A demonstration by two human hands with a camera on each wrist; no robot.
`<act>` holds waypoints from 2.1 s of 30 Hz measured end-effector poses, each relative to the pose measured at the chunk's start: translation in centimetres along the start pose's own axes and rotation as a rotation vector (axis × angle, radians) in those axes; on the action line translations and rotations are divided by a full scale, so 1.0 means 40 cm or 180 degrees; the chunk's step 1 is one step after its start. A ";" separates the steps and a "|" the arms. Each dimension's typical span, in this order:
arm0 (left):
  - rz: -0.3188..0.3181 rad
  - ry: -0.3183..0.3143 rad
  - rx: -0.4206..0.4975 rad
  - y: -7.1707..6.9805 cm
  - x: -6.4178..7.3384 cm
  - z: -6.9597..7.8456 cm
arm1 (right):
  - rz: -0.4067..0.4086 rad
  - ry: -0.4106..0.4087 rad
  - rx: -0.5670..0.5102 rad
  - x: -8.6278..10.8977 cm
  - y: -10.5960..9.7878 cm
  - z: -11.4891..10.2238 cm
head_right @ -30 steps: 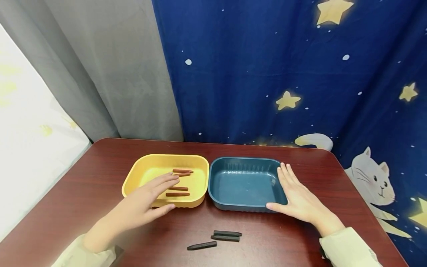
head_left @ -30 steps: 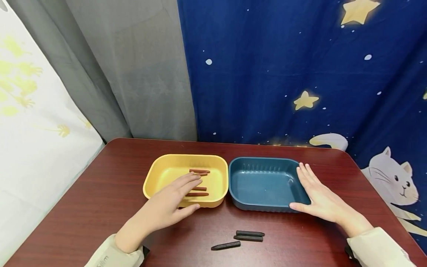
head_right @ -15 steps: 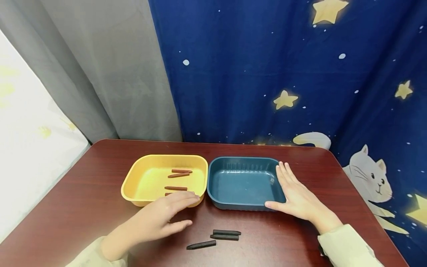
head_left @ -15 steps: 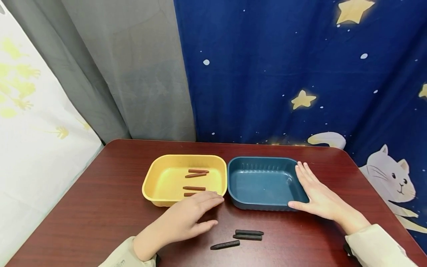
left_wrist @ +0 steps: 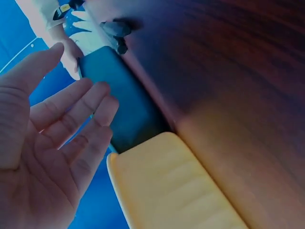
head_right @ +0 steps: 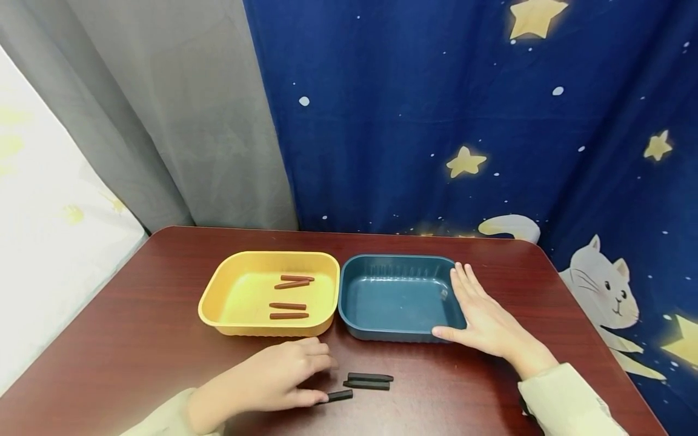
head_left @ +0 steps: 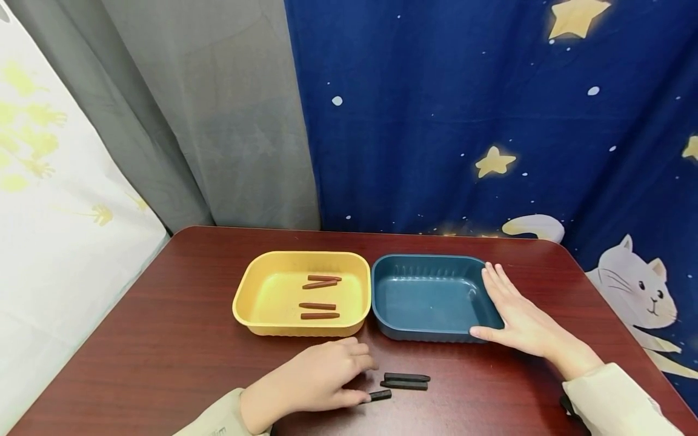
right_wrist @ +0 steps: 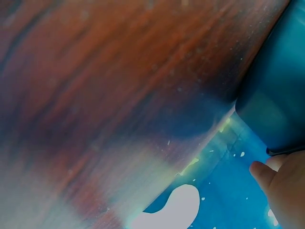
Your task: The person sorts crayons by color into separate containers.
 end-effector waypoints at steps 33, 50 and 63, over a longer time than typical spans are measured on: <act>-0.0966 -0.0417 0.0382 0.096 -0.071 -0.007 | -0.0008 -0.0014 -0.0058 0.002 -0.004 -0.005; -0.0767 -0.0333 0.0537 0.046 -0.073 -0.024 | 0.0006 0.0006 -0.0096 0.000 -0.002 -0.001; -0.0877 -0.0218 0.0451 -0.017 -0.142 -0.032 | 0.0007 0.0011 -0.0085 -0.002 -0.003 0.002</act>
Point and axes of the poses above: each hand's wrist, its own x-axis away from the middle knuckle, its own y-axis out of the palm, z = x × y, the point moved 9 cm from there along -x, towards the middle knuckle, and after that the axes turned 5 degrees about -z, right-handed, at the moved point
